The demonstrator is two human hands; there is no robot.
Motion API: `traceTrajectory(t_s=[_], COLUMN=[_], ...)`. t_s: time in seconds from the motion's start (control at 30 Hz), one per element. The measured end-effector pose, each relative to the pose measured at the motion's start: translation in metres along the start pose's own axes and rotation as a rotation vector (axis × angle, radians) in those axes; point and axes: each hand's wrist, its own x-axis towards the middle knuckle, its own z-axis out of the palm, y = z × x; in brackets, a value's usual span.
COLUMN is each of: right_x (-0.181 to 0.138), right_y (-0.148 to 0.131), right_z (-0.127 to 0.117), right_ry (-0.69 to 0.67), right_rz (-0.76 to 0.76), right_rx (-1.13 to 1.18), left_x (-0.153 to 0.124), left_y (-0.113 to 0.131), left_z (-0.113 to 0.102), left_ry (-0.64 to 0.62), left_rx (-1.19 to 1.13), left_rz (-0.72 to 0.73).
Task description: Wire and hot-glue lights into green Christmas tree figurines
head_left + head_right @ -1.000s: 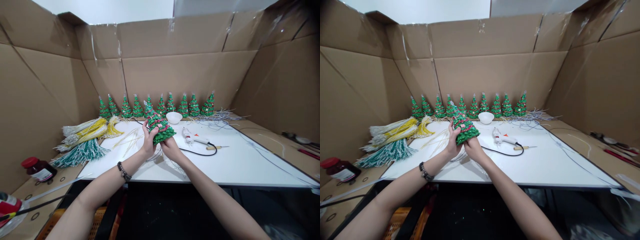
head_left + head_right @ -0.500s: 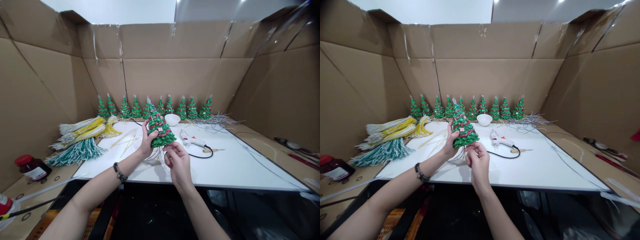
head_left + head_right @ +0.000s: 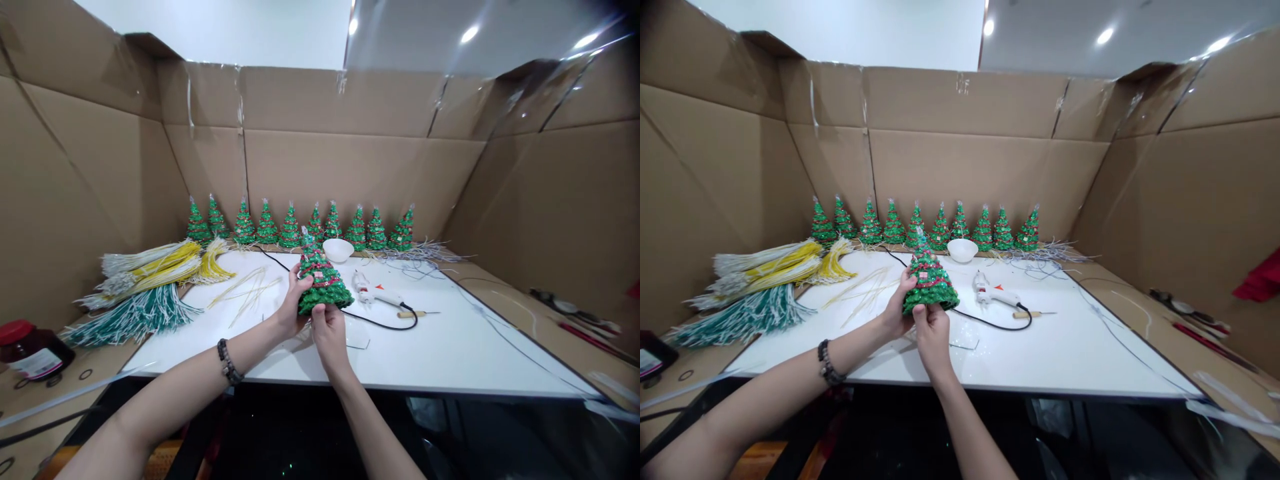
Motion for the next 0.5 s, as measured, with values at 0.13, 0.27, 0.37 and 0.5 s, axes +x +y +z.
traceTrajectory(t_s=[0.13,0.27,0.37,0.5], right_x=[0.001,0.000,-0.003,-0.007], right_y=[-0.006,-0.013,-0.014,-0.014], right_z=[0.001,-0.001,-0.002,-0.002], right_ry=[0.091,0.166,0.216,0.236], right_rz=[-0.023,-0.009,-0.010,-0.014], right_rx=[0.049,0.016,-0.065,-0.136], left_x=[0.000,0.000,-0.002,-0.004], left_y=[-0.002,-0.001,-0.002,-0.002], left_z=[0.002,0.001,0.001,0.004], left_ry=[0.001,-0.005,-0.011,-0.020], left_rx=[-0.001,0.000,0.008,0.010], left_rz=[-0.010,-0.020,-0.042,-0.057])
